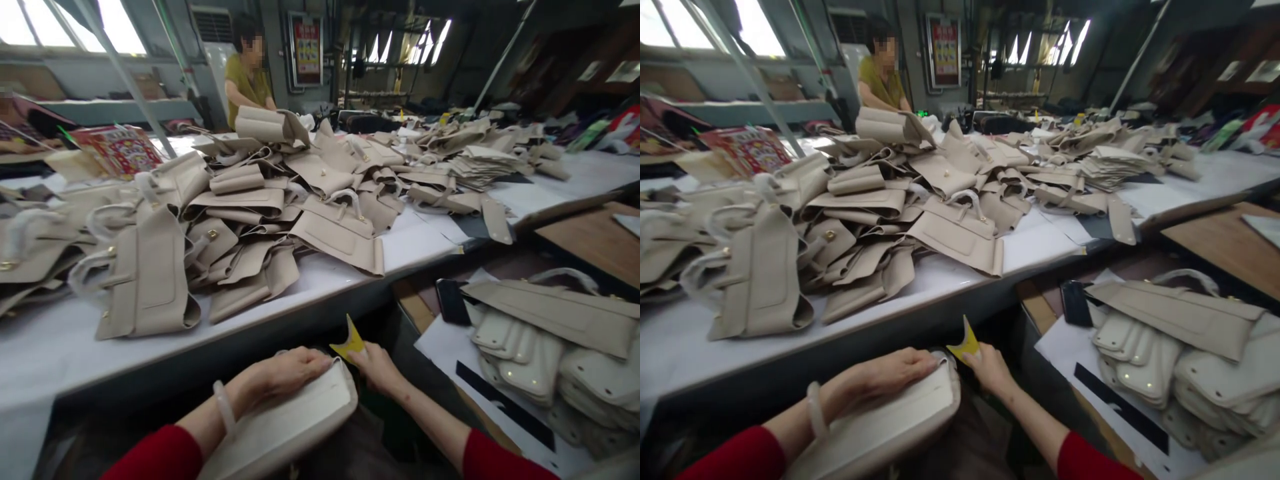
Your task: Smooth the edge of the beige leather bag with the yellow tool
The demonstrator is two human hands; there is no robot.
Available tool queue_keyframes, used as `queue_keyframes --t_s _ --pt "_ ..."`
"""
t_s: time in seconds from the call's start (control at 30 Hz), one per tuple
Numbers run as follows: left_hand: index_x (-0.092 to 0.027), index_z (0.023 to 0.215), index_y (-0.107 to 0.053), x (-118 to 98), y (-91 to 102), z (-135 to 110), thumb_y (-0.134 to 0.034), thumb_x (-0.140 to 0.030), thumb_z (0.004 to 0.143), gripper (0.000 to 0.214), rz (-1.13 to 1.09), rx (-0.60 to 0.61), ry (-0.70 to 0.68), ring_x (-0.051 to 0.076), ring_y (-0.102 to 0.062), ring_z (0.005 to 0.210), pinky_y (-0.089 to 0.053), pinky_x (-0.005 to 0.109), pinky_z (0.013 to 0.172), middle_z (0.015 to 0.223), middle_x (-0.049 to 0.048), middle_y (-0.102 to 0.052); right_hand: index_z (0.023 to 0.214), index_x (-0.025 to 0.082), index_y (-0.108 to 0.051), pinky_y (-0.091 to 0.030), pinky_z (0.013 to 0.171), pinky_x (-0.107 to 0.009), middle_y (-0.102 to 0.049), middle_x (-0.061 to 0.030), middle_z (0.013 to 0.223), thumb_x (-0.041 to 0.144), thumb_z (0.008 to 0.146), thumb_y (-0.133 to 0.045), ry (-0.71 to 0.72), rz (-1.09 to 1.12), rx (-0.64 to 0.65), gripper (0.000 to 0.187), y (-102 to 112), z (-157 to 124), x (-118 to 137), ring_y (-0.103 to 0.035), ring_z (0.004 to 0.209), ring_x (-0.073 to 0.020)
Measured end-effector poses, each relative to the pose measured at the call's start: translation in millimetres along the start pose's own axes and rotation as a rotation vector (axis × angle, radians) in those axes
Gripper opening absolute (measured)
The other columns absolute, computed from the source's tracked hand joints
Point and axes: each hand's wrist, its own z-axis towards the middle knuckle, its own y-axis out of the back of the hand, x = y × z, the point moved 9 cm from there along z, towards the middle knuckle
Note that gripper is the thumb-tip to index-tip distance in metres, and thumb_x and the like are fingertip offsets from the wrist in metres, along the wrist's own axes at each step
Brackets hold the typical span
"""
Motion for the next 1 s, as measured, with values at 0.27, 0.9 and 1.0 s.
queue_keyframes --t_s 0.27,0.9,1.0 --pt "-0.020 0.107 -0.074 4 -0.2 9 -0.046 -0.062 0.092 0.053 -0.098 0.015 -0.052 0.021 -0.060 0.090 -0.045 0.027 0.080 0.102 0.0035 -0.071 0.094 0.019 -0.065 -0.043 0.042 -0.021 -0.065 0.0014 0.063 0.057 0.082 -0.063 0.191 -0.343 0.501 0.040 44 -39 41 -0.062 0.049 -0.0152" --pt "-0.031 0.144 -0.048 -11 11.7 3 -0.058 -0.043 0.091 0.055 -0.206 -0.070 -0.120 0.023 -0.059 0.110 -0.043 0.029 0.095 0.132 0.0011 -0.064 0.074 0.019 -0.067 -0.017 0.053 -0.030 -0.075 -0.0063 0.073 0.052 0.101 -0.035 0.927 -1.077 -0.025 0.053 23 -22 147 -0.066 0.061 -0.0175" --pt "-0.030 0.140 -0.054 -16 10.6 2 -0.055 -0.042 0.093 0.049 -0.180 -0.042 -0.107 0.023 -0.060 0.105 -0.045 0.028 0.091 0.125 0.0006 -0.068 0.074 0.019 -0.066 -0.018 0.052 -0.029 -0.075 -0.0061 0.072 0.051 0.101 -0.035 0.955 -1.095 -0.018 0.053 21 -22 146 -0.067 0.061 -0.0178"
